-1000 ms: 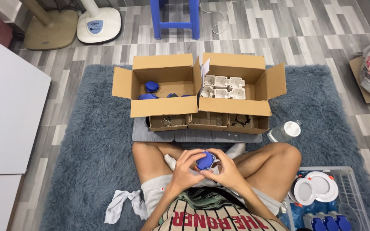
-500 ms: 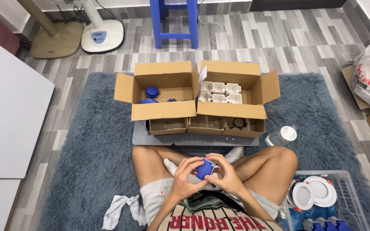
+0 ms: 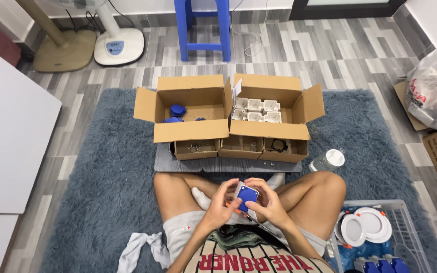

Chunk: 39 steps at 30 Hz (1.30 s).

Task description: Assemble small electrical components by joining plastic housings and using a screwdriver

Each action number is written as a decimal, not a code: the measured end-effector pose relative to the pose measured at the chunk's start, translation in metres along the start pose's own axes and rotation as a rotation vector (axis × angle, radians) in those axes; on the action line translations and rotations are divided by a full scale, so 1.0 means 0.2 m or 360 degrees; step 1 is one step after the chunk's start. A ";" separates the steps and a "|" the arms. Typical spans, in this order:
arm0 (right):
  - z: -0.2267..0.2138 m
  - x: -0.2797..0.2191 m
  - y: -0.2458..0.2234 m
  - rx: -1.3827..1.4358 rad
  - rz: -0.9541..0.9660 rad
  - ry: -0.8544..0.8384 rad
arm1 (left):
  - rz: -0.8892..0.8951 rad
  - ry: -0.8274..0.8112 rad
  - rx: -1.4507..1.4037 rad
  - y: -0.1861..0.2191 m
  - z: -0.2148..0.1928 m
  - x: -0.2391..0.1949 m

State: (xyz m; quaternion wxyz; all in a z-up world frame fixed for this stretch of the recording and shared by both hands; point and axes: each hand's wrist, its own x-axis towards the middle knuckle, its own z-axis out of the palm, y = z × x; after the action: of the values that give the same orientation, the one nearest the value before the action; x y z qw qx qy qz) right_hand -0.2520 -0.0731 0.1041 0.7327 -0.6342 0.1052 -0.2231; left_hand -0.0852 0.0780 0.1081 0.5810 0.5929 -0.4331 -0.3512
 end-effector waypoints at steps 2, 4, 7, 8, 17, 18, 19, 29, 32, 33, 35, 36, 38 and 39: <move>0.00 -0.01 -0.01 -0.0013 0.0001 -0.0017 | -0.0080 -0.0098 -0.0204 -0.07 0.01 -0.02; 0.01 -0.01 -0.02 -0.0020 0.0001 -0.0041 | -0.0160 -0.0186 -0.0404 -0.12 0.03 -0.04; 0.02 -0.01 -0.04 0.0002 -0.0042 -0.0079 | -0.0085 -0.0186 -0.0426 -0.14 0.03 -0.05; 0.02 0.00 -0.05 -0.0005 -0.0036 -0.0104 | -0.0097 -0.0195 -0.0495 -0.13 0.03 -0.05; 0.04 0.01 -0.11 -0.0457 0.0071 -0.0089 | -0.0100 -0.0080 -0.0697 -0.18 0.02 -0.02; 0.04 0.00 -0.10 -0.0481 0.0185 -0.0055 | -0.0096 -0.0017 -0.0687 -0.19 0.02 -0.01; 0.04 0.00 -0.09 -0.0478 0.0194 -0.0051 | -0.0107 -0.0019 -0.0690 -0.19 0.02 -0.01; 0.01 -0.07 -0.05 -0.0528 0.0267 0.0113 | 0.0167 -0.0076 -0.0446 -0.04 0.06 -0.02; 0.00 -0.10 -0.06 -0.0560 0.0139 0.0124 | 0.0103 -0.0134 -0.0451 0.04 0.05 -0.04; 0.00 -0.11 -0.06 -0.0602 0.0041 0.0095 | 0.0032 -0.0161 -0.0464 0.06 0.05 -0.04; -0.03 -0.11 -0.02 -0.0464 0.0006 0.0113 | -0.0026 -0.0134 -0.0400 -0.05 0.03 -0.03; -0.03 -0.12 0.00 -0.0329 -0.0032 0.0133 | -0.0081 -0.0110 -0.0336 -0.11 0.03 -0.03; -0.03 -0.14 -0.04 -0.0314 -0.0035 0.0103 | -0.0106 -0.0109 -0.0322 -0.06 0.01 -0.06; -0.03 -0.14 -0.06 -0.0301 -0.0046 0.0073 | -0.0124 -0.0110 -0.0304 -0.04 0.00 -0.06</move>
State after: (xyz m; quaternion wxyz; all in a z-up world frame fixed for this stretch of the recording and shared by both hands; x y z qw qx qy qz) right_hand -0.2822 -0.0669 0.1101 0.6638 -0.6966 0.1334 -0.2373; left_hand -0.0889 0.0891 0.0990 0.6055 0.5388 -0.3940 -0.4334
